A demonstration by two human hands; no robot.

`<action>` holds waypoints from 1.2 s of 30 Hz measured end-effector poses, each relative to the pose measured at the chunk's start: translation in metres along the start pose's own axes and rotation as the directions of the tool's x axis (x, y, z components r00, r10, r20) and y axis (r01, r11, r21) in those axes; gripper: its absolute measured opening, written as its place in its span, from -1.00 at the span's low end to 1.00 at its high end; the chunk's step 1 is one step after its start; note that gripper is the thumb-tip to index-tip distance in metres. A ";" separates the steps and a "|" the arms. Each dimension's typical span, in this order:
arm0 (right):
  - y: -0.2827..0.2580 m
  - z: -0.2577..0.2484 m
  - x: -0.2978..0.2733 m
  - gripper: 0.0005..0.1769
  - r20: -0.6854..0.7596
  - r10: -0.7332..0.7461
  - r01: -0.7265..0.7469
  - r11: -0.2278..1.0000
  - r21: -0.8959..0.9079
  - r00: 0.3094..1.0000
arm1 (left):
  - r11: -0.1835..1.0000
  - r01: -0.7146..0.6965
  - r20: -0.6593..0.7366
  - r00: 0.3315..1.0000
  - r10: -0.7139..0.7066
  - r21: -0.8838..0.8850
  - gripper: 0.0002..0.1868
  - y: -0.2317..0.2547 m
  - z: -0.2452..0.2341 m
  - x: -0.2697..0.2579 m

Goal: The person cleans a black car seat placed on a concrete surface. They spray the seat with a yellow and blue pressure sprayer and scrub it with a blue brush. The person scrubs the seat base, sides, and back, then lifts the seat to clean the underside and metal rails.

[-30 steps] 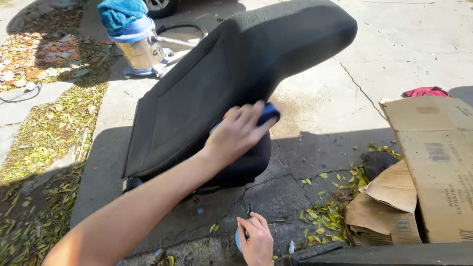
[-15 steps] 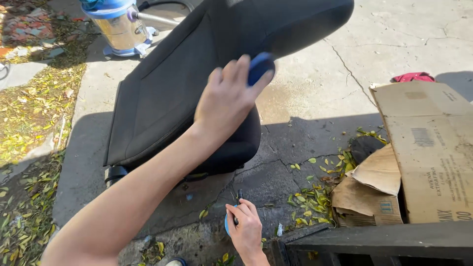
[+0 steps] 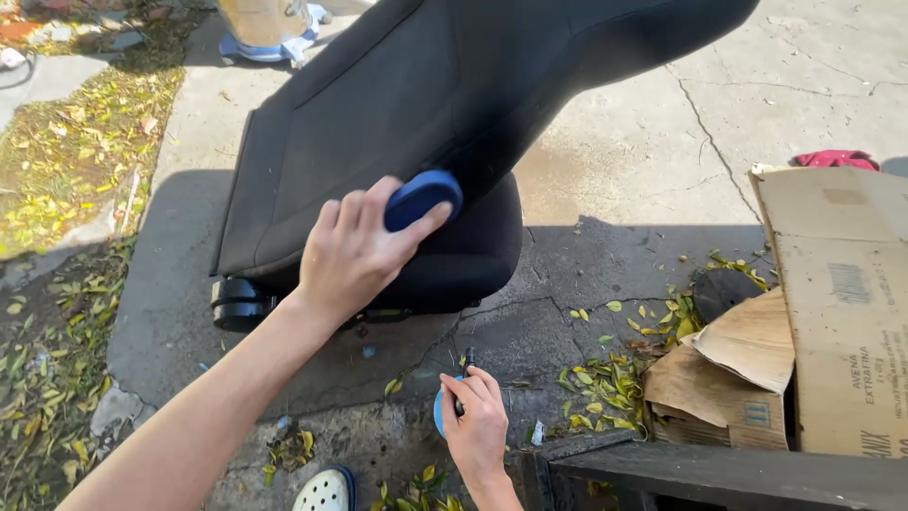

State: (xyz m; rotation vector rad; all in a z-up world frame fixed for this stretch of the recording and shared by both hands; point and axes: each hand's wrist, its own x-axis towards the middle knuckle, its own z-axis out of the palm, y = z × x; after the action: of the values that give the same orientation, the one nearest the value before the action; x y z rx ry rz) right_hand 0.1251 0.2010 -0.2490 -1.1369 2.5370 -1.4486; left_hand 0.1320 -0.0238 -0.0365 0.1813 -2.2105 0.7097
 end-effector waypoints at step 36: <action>-0.003 -0.005 0.012 -0.83 -0.025 0.053 -0.052 0.998 0.022 0.998 | 0.864 -0.212 -0.002 0.971 0.239 0.458 -0.90 0.093 0.089 0.198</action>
State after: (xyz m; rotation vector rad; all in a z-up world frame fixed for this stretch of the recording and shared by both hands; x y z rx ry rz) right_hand 0.1160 0.1964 -0.2397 -1.0472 2.5416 -1.4837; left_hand -0.0920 0.0241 0.0203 0.1327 -1.9941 1.3474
